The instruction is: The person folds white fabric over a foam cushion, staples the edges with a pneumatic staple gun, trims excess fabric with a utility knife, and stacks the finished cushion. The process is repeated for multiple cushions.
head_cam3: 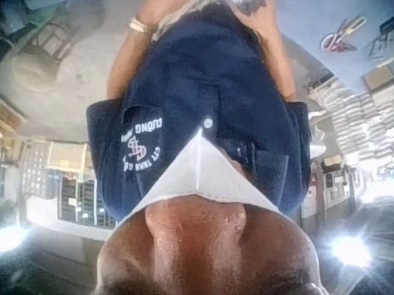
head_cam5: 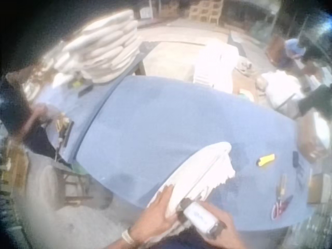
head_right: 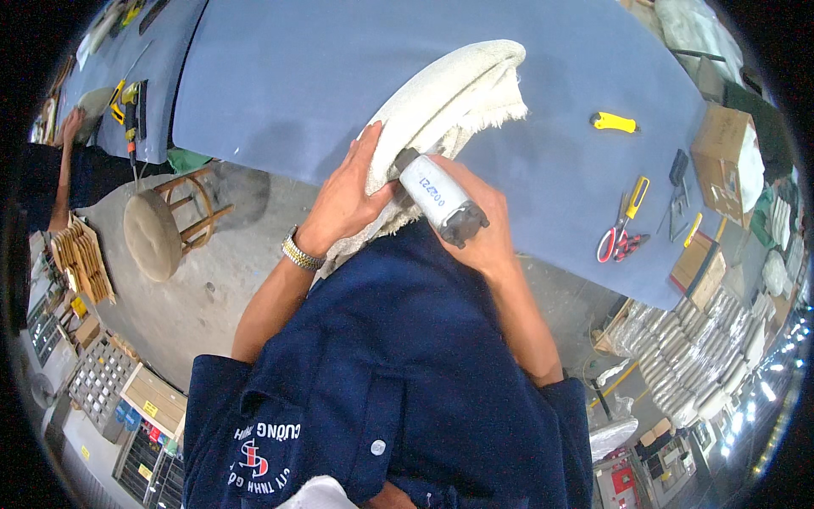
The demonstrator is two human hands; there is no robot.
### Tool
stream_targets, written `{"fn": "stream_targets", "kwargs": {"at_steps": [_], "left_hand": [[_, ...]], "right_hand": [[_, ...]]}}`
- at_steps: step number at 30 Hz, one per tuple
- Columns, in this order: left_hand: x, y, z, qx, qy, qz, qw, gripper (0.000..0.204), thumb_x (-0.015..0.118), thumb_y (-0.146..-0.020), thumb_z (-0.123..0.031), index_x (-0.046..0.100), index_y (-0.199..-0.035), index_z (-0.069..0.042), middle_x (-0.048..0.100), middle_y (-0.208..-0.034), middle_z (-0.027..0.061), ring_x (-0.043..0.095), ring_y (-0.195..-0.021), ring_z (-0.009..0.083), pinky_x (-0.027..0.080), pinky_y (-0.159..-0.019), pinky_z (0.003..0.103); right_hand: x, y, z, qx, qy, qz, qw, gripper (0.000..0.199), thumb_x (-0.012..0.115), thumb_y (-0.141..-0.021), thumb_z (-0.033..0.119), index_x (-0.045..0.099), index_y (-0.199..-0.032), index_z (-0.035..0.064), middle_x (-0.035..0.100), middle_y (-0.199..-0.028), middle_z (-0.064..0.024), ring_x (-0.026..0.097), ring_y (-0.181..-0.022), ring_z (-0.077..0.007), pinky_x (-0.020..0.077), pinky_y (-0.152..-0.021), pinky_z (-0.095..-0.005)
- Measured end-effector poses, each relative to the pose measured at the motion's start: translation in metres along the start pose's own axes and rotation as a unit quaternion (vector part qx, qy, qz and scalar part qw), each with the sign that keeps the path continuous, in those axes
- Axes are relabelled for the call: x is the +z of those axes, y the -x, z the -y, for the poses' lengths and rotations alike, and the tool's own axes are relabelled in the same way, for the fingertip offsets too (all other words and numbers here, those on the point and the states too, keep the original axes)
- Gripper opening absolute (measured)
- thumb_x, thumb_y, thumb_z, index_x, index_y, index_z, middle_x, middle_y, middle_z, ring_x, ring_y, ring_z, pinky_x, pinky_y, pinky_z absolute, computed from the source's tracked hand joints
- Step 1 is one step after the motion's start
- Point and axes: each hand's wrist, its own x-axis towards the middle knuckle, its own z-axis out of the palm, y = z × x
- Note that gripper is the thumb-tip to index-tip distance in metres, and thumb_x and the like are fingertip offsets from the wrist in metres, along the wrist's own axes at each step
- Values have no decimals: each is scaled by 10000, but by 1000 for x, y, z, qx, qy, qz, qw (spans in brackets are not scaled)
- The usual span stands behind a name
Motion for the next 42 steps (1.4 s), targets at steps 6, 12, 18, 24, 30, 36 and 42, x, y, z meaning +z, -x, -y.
{"fn": "stream_targets", "kwargs": {"at_steps": [6,12,18,24,30,36,42], "left_hand": [[-4,4,-15,-37,-36,8,999,907,698,-882,-194,199,-1630,-70,278,-1649,272,260,-1517,476,323,-1228,482],[1,6,-23,-49,-39,-9,998,939,724,-850,-139,207,-1632,-92,289,-1647,263,297,-1501,480,367,-1201,495],[-3,-1,-21,-44,-39,-13,998,935,730,-843,-115,223,-1629,-98,300,-1643,258,315,-1496,469,371,-1203,491],[-1,5,-16,-34,-38,-19,999,956,746,-830,-84,223,-1630,-106,312,-1640,248,313,-1503,449,378,-1199,492],[6,2,-15,-26,-27,-40,998,925,767,-851,-174,255,-1613,-55,317,-1635,262,329,-1486,496,395,-1122,622],[-2,-1,-7,1,-19,-34,999,929,774,-823,-160,276,-1597,-26,358,-1607,280,380,-1457,493,434,-1113,533],[-2,1,0,19,-23,-37,999,945,764,-807,-136,264,-1600,-22,344,-1611,289,368,-1464,492,435,-1108,541]], "right_hand": [[-3,9,0,4,-3,24,1000,517,759,-818,198,662,-1298,31,709,-1268,-187,697,-1167,-352,547,-984,-387],[-8,1,-1,12,26,77,997,582,714,-785,52,611,-1356,22,683,-1311,-171,694,-1163,-338,546,-989,-369],[-3,-1,3,39,20,59,997,568,716,-787,67,621,-1345,28,683,-1309,-168,694,-1159,-344,553,-976,-369],[-5,10,5,-25,29,60,997,520,757,-826,148,653,-1326,50,698,-1289,-187,694,-1182,-336,539,-992,-379],[2,3,15,89,-5,73,993,531,766,-817,138,653,-1330,63,693,-1293,-186,694,-1177,-344,535,-986,-370],[8,5,16,80,-5,55,995,527,769,-816,143,657,-1323,57,708,-1260,-193,695,-1180,-335,536,-982,-369],[6,10,19,45,3,70,997,545,770,-809,152,651,-1324,21,703,-1273,-204,691,-1184,-348,538,-990,-385]]}}
